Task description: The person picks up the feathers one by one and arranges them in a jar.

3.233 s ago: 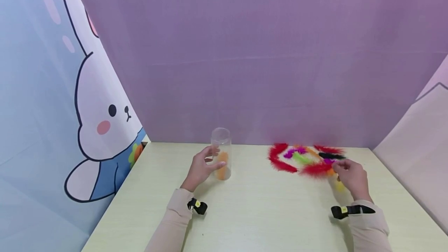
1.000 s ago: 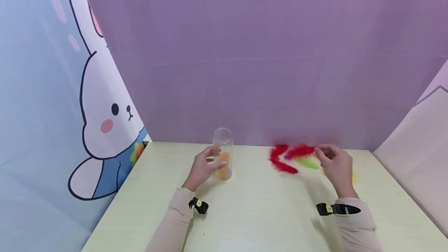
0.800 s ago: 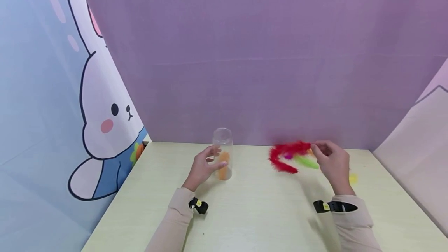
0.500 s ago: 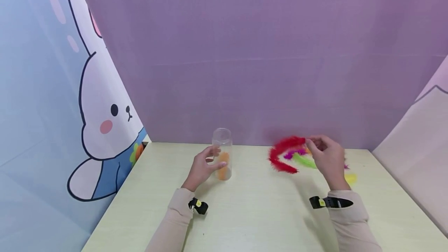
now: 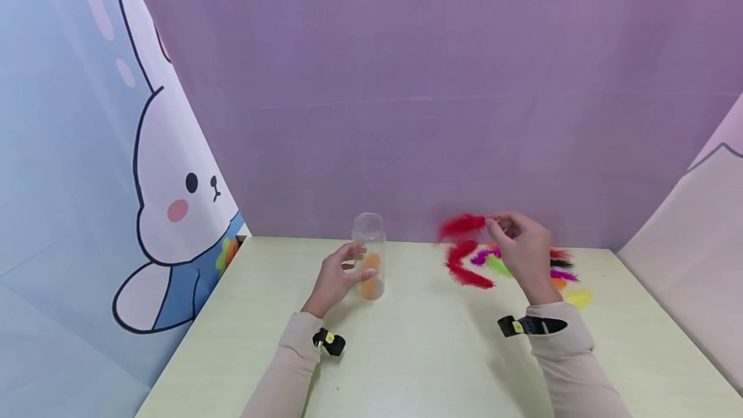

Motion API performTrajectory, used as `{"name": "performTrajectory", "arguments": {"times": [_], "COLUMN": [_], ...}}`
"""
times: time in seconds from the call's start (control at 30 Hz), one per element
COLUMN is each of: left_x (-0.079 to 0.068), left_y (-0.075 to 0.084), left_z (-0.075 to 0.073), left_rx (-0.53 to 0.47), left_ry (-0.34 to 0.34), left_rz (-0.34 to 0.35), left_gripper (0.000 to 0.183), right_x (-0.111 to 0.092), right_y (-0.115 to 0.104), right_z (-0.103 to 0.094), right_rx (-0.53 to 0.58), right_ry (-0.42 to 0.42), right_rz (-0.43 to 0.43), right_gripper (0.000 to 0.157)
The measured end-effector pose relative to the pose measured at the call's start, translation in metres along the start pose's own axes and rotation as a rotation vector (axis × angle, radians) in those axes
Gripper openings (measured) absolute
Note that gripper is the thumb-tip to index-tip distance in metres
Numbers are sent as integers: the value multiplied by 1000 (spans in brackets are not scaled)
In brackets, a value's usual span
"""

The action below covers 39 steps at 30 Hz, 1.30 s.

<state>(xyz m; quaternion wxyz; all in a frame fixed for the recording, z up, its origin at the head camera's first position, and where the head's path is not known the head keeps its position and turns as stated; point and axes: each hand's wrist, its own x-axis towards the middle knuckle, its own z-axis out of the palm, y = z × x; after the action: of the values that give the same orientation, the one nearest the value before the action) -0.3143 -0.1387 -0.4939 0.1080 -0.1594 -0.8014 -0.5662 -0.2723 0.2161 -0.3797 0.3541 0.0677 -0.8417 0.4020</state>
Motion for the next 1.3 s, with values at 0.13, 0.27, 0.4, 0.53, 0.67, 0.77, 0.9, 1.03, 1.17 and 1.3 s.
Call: {"name": "performTrajectory", "arguments": {"times": [0.13, 0.27, 0.4, 0.53, 0.67, 0.77, 0.9, 1.03, 1.17, 1.3], "left_x": [-1, -1, 0, 0, 0, 1, 1, 1, 1, 1], "left_y": [0, 0, -1, 0, 0, 0, 0, -1, -2, -2], "left_z": [-1, -1, 0, 0, 0, 0, -1, -1, -1, -1], "left_rx": [10, 19, 10, -8, -18, -8, 10, 19, 19, 16], "left_ry": [-2, -6, -8, -11, -10, -10, -13, -15, -18, -17], "left_rz": [8, 11, 4, 0, 4, 2, -1, -3, -3, -4], "left_gripper": [61, 61, 61, 60, 59, 58, 59, 60, 60, 60], "right_x": [4, 8, 13, 17, 20, 22, 24, 26, 28, 27], "right_y": [-12, -23, -35, -48, -58, -64, -71, -77, -83, -88], "right_z": [5, 12, 19, 24, 29, 32, 36, 42, 47, 53], "right_rx": [46, 92, 95, 92, 94, 108, 141, 171, 178, 175], "right_ry": [-10, -10, -2, 12, 24, 26, 17, 15, 13, 1], "right_rz": [-39, -83, -133, -166, -198, -216, -238, -260, -268, -279], "right_gripper": [13, 11, 10, 8, 8, 8, 9, 7, 5, 5]}}
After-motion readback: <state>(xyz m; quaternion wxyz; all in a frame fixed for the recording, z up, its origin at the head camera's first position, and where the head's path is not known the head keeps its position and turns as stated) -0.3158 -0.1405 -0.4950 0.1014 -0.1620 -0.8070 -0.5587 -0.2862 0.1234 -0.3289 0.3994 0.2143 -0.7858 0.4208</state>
